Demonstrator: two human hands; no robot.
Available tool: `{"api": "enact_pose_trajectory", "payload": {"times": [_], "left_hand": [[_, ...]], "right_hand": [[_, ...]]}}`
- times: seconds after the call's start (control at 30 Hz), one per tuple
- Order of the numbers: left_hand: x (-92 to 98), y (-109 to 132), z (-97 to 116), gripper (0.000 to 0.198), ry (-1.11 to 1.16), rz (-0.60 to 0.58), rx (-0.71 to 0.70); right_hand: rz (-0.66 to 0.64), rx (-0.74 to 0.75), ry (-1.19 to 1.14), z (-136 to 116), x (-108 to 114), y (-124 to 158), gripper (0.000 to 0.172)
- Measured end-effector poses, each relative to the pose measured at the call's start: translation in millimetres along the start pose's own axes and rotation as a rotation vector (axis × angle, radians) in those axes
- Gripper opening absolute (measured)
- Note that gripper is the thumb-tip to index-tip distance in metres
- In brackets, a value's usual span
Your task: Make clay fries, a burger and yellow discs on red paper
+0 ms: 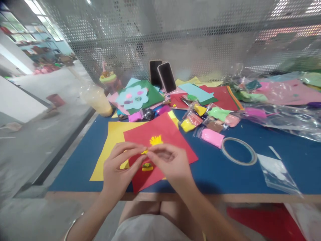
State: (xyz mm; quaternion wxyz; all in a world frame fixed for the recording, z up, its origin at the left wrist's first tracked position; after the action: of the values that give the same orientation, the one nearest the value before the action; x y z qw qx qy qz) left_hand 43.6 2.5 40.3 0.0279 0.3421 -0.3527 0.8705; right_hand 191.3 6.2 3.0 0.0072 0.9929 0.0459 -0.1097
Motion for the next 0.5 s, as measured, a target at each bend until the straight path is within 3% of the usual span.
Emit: {"api": "enact_pose_trajectory", "payload": {"times": [0.17,0.27,0.37,0.5], "left_hand": [[1.6,0,-2,0.018,-0.009,0.005,-0.065],[-2.4,4,8,0.018,-0.06,0.011,-0.159],[-18.0,7,29,0.028,-0.087,-0.127,-0.254],[-34.8,-1,42,0.053,0.024,-0.345,-0.127]], "right_hand": [[-0.035,-0.074,-0.116,7,0,-3,0.024],[-0.076,-0.138,-0.358,5,-7,-9,0.038],[-0.092,-0.162,-0.652,-2,-19,-20,0.056],[-0.046,0.005,-0.688,-6,-36,-26,0.055]]}}
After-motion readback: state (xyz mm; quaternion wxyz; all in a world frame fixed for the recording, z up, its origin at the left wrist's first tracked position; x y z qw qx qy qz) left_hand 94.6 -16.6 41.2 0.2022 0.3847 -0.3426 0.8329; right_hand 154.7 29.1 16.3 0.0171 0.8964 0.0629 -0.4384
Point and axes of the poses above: each hand's wrist, its own y-axis away from the middle knuckle, its own x-axis out of the back of the hand, z = x × y, the point moved 4 cm from there along -y, towards the middle knuckle, and after that the axes turned 9 degrees about -z, right-handed, at the moved point
